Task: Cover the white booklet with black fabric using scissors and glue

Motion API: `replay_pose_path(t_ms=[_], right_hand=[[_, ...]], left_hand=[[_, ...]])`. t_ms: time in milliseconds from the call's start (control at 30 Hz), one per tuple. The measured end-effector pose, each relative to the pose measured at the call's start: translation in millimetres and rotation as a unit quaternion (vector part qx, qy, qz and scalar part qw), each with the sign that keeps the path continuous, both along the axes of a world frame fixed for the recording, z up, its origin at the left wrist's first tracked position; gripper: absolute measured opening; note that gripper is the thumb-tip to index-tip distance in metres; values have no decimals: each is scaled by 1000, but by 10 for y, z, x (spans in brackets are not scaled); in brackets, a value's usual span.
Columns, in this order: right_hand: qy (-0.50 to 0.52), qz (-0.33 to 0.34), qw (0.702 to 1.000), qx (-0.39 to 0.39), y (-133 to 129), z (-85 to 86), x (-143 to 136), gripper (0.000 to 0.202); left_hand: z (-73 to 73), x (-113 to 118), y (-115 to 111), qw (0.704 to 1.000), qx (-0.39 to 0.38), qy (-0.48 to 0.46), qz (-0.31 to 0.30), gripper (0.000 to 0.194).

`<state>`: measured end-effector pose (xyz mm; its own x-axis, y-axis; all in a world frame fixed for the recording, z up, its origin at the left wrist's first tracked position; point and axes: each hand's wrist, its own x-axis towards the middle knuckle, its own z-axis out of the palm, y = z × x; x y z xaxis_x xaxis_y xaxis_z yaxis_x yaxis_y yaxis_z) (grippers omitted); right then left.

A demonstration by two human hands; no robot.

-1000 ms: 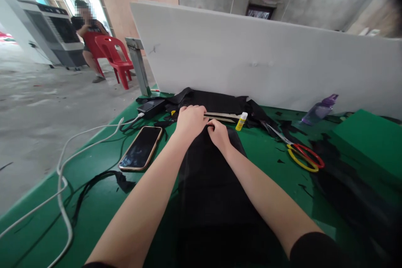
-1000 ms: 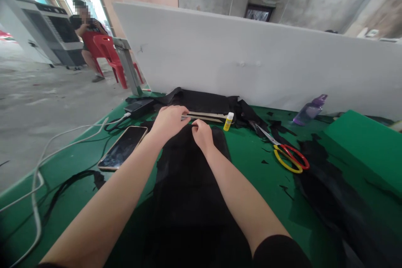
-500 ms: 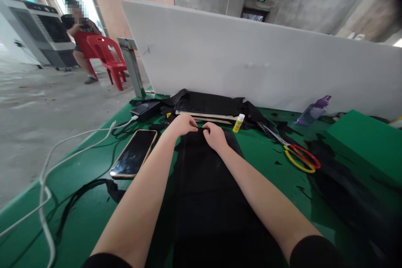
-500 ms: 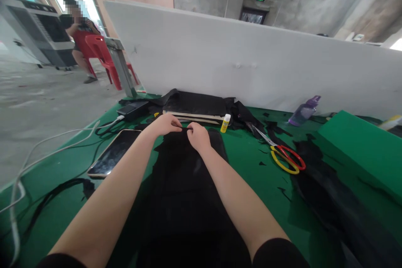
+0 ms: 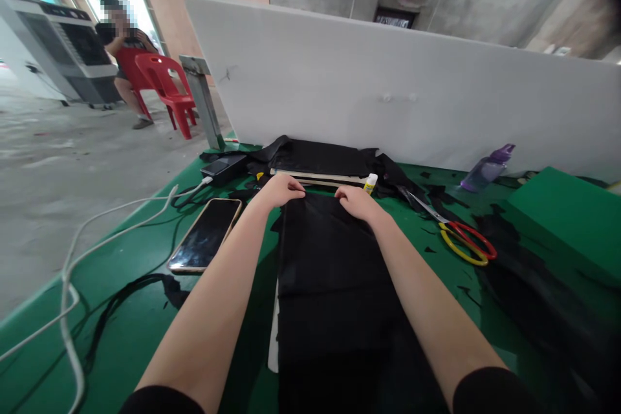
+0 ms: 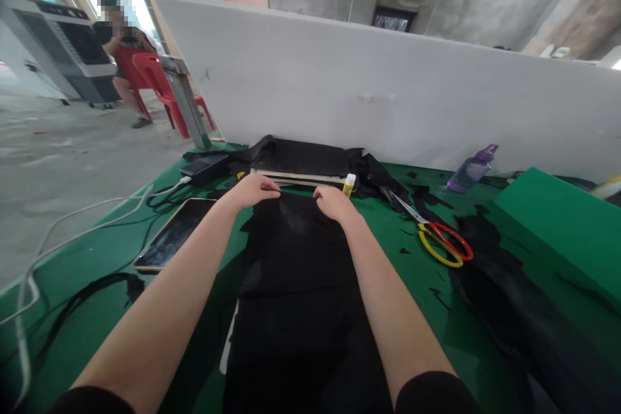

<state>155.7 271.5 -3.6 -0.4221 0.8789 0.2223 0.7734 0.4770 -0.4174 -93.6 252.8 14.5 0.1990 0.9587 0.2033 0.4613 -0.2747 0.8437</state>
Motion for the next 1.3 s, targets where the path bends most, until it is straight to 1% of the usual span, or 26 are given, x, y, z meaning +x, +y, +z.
replay_pose_path(t_ms=[167,267,333,400,500,633,700,833,1033,1200,1300], right_hand=[[-25,45,997,-59,37,102,230,22],[-29,72,992,-96,46,138,337,39],[-32,80,991,-105,45,147,360,49],[-40,75,991,-104,37,147,342,53],[-47,58,993,-90,18,144,274,46],[-40,28,997,-56,-1,142,199,21],[-36,10,999,-37,3,129,176,15],[-48,-11,999,-21,28,58,125,14],[-72,-10,997,-10,73,-55,60,22],[-80,-14,997,-6,56,-47,48,23],[-84,-7,996,-5,8,-10,37,25]], left_hand=[[43,21,-11,1000,-16,-9,6,11],[13,14,1,999,-35,-15,15,14],[-26,3,12,998,-48,-13,26,15],[-60,-9,17,998,-58,-9,34,15],[-68,-20,8,998,-60,-8,31,16],[-9,-20,-23,998,-50,-22,7,20],[18,-16,-32,998,-48,-42,-2,20],[7,-25,-21,994,-65,-84,-9,21],[-79,-80,17,994,-83,-62,18,27],[-104,-111,10,993,-113,-27,30,30],[-163,-140,30,991,-127,-13,38,31]])
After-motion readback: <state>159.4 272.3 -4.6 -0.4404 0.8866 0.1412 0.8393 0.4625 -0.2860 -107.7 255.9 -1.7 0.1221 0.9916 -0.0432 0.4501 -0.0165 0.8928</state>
